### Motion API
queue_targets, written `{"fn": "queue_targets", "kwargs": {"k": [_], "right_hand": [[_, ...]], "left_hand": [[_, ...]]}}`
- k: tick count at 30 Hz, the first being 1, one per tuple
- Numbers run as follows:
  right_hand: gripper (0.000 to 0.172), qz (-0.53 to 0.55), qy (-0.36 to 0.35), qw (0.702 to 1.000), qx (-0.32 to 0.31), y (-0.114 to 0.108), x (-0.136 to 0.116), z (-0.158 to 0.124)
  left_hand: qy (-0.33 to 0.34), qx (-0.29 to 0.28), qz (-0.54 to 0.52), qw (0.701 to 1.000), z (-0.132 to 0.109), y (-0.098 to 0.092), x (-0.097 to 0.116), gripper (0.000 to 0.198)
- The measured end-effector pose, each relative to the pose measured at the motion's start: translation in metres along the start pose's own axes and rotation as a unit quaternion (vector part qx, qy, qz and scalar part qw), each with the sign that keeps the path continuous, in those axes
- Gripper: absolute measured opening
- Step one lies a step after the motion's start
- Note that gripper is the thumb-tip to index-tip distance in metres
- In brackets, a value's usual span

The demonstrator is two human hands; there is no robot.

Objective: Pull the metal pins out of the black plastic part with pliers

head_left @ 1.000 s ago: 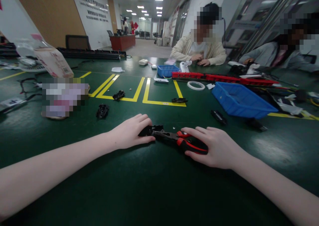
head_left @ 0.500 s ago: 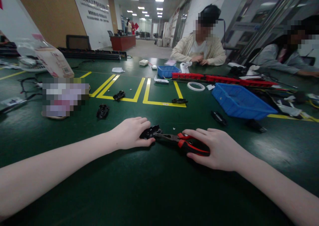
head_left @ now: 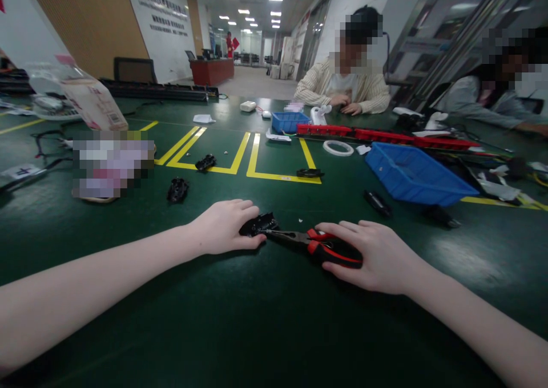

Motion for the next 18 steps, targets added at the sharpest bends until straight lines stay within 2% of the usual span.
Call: {"fn": "queue_targets", "kwargs": {"k": [10,18], "right_hand": [[0.054,0.029,0.001,1.0,0.002,-0.0051,-0.0018,-0.0015],[0.055,0.006,-0.009,1.0,0.019,-0.0078,-0.0076,-0.0023]], "left_hand": [[0.001,0.002,0.004,1.0,-0.0012,-0.0011,0.0005,0.036],[0.006,0.004,0.016,1.0,-0.0002,-0.0004,0.0006,0.034]]}}
Point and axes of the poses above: each hand's wrist, its own z-axis towards the middle knuckle, its own y-axis out of the palm, x = y × z, the point moved 4 cm from there along z, towards the middle knuckle, and after that the axes turned 6 degrees about -x, right-handed, at the moved point
